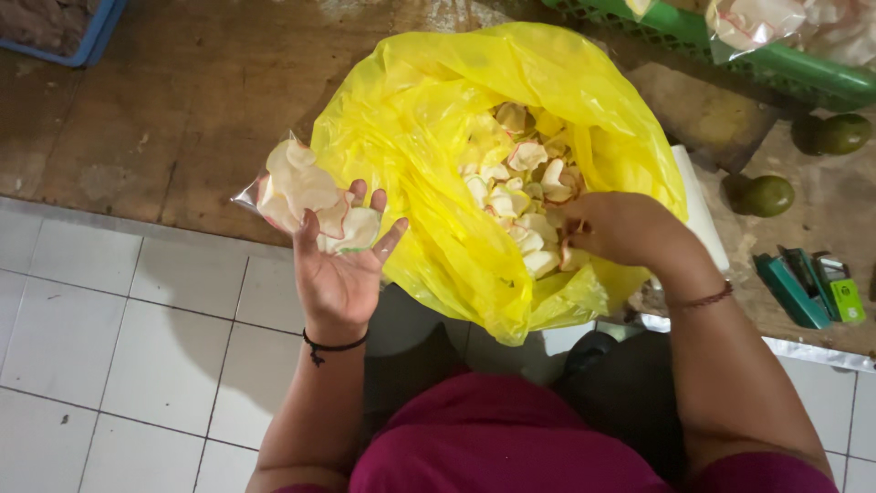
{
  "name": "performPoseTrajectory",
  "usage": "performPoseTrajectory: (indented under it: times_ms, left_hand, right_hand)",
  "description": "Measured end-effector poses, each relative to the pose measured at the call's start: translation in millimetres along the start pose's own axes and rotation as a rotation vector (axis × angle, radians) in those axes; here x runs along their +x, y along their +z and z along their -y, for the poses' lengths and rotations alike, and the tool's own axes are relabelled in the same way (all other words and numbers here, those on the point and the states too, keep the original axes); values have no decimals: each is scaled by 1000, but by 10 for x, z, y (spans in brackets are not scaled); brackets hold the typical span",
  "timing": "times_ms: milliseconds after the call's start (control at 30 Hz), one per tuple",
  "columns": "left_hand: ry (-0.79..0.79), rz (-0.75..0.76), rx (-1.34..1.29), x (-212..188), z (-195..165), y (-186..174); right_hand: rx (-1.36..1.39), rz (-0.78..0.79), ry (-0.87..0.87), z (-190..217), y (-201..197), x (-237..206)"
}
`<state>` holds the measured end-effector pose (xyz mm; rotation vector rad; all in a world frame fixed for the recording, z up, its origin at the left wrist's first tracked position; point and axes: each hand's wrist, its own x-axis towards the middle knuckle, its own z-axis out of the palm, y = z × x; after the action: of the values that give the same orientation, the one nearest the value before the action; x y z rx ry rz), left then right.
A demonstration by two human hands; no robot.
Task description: The person sits on the floor and packs white, petal-shaped food items from a yellow plastic bag into small clear plastic bags. They arrange the items inside, fold the bags, and use a lighter to heat-seal the edges.
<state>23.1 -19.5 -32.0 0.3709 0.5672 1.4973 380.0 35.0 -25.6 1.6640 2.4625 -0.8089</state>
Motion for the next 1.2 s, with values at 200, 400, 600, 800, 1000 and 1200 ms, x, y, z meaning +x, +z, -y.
performPoseTrajectory:
  times_ms: [200,400,600,800,1000,1200]
  left_hand:
    - [43,54,-28,-148,-17,-1]
    - [55,50,-143,-248,24,116]
    - [161,52,-197,-511,-45,342]
    - [182,73,-213,-790,-126,485]
    - [207,105,-212,-1009,-24,512]
    - [210,132,-230,-1097,28,472]
  right_hand:
    - [482,-170,79,-183,-42,-132]
    - [808,-355,-180,87,13,-304]
    - [768,-632,-376,599,101,-841]
    - [1299,-527,-415,1173,335,-1120]
    - [1150,-715,-494,1614,647,-1217]
    - [1200,-752,-467,1867,851,-1174]
